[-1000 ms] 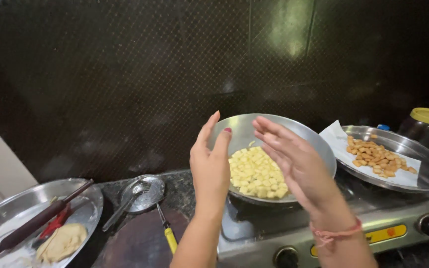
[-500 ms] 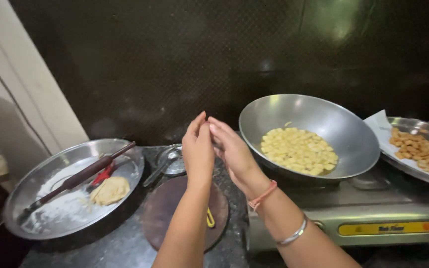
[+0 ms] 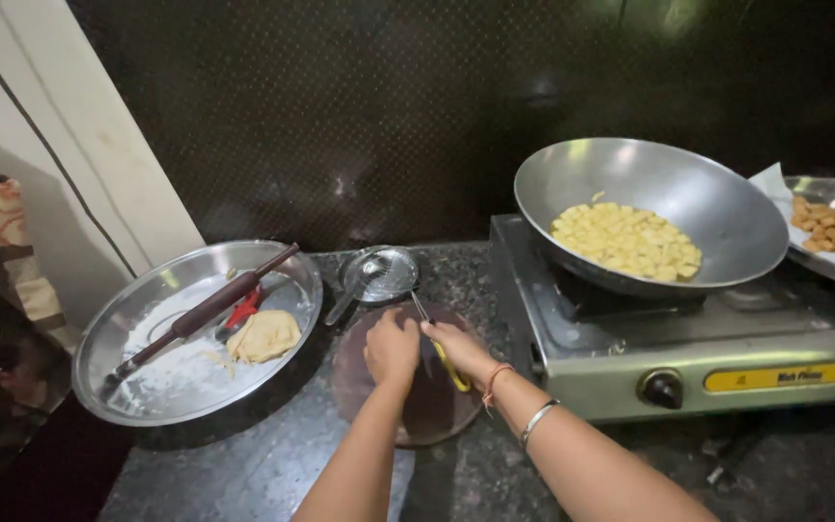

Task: The person stirs dough pieces in a pan of oil with a skimmer and then rests their hands on a wooden board while holding a small tool.

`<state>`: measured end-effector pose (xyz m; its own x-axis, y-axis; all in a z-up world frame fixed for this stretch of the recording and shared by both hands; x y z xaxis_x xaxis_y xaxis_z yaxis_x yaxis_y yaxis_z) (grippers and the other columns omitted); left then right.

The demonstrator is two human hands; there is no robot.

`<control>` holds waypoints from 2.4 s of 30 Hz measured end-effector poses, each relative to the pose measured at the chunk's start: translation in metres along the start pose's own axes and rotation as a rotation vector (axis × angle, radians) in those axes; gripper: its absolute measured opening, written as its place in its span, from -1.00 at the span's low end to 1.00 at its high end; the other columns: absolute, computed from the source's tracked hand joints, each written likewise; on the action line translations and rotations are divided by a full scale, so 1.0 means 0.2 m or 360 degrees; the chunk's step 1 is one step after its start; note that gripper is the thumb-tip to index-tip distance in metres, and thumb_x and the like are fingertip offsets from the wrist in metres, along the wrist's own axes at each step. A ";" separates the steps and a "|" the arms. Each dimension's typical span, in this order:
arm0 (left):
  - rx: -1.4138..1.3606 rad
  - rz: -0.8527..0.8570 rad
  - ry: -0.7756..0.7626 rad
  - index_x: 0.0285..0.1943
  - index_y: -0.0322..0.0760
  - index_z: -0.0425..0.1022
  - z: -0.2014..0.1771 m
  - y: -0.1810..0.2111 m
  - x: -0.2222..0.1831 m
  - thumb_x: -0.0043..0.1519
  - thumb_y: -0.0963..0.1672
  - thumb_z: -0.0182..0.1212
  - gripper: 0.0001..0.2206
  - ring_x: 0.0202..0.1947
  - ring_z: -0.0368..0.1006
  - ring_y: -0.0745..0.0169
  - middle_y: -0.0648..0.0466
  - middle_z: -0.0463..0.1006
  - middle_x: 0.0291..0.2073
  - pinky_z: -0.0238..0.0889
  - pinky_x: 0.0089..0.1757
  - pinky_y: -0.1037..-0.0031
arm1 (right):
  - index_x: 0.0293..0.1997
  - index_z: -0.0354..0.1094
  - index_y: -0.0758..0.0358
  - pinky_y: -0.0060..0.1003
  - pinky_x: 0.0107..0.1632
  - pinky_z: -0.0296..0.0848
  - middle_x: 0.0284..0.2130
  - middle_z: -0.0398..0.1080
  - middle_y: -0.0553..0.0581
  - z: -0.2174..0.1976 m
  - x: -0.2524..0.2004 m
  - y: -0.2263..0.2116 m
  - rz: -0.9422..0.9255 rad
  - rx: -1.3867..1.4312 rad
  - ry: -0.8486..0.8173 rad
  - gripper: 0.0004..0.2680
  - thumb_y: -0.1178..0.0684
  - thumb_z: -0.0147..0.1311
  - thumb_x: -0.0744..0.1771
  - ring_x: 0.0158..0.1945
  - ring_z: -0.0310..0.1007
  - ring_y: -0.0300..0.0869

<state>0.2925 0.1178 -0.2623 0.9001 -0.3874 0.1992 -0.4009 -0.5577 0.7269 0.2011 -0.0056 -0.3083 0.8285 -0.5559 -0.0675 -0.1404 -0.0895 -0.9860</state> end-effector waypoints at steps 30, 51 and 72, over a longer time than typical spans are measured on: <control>0.0532 0.0716 -0.0155 0.49 -0.35 0.14 0.14 -0.10 -0.19 0.30 0.08 -0.07 -0.37 0.52 -0.14 -0.13 -0.16 0.07 0.49 -0.29 0.36 0.05 | 0.40 0.12 0.24 0.08 0.39 0.06 0.27 0.25 0.35 0.12 -0.44 -0.17 -0.0718 -0.1754 0.0858 -0.51 -0.07 0.09 0.31 0.36 0.16 0.19; 0.0461 0.0759 -0.0094 0.46 -0.37 0.19 0.08 -0.08 -0.21 0.29 0.07 -0.03 -0.38 0.49 -0.07 -0.19 -0.21 0.14 0.46 -0.25 0.34 0.02 | 0.40 0.12 0.21 0.08 0.39 0.06 0.27 0.22 0.32 0.13 -0.46 -0.16 -0.0712 -0.1699 0.0835 -0.53 -0.07 0.05 0.32 0.37 0.13 0.18; 0.0431 0.0780 -0.0028 0.43 -0.36 0.26 0.09 -0.08 -0.22 0.26 0.07 0.01 -0.39 0.48 -0.03 -0.19 -0.21 0.18 0.44 -0.21 0.34 0.01 | 0.38 0.13 0.26 0.07 0.39 0.08 0.27 0.23 0.35 0.13 -0.46 -0.19 -0.0719 -0.1681 0.0795 -0.55 -0.05 0.05 0.33 0.38 0.15 0.18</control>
<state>0.2568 0.1311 -0.2943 0.5953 -0.6598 0.4585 -0.8033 -0.4769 0.3568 0.1451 0.0704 -0.2694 0.6524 -0.5346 0.5372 -0.4547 -0.8432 -0.2869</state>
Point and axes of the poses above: each hand's wrist, its own x-axis towards the middle knuckle, its own z-axis out of the palm, y = z × x, the point moved 8 cm from there along x, towards the middle knuckle
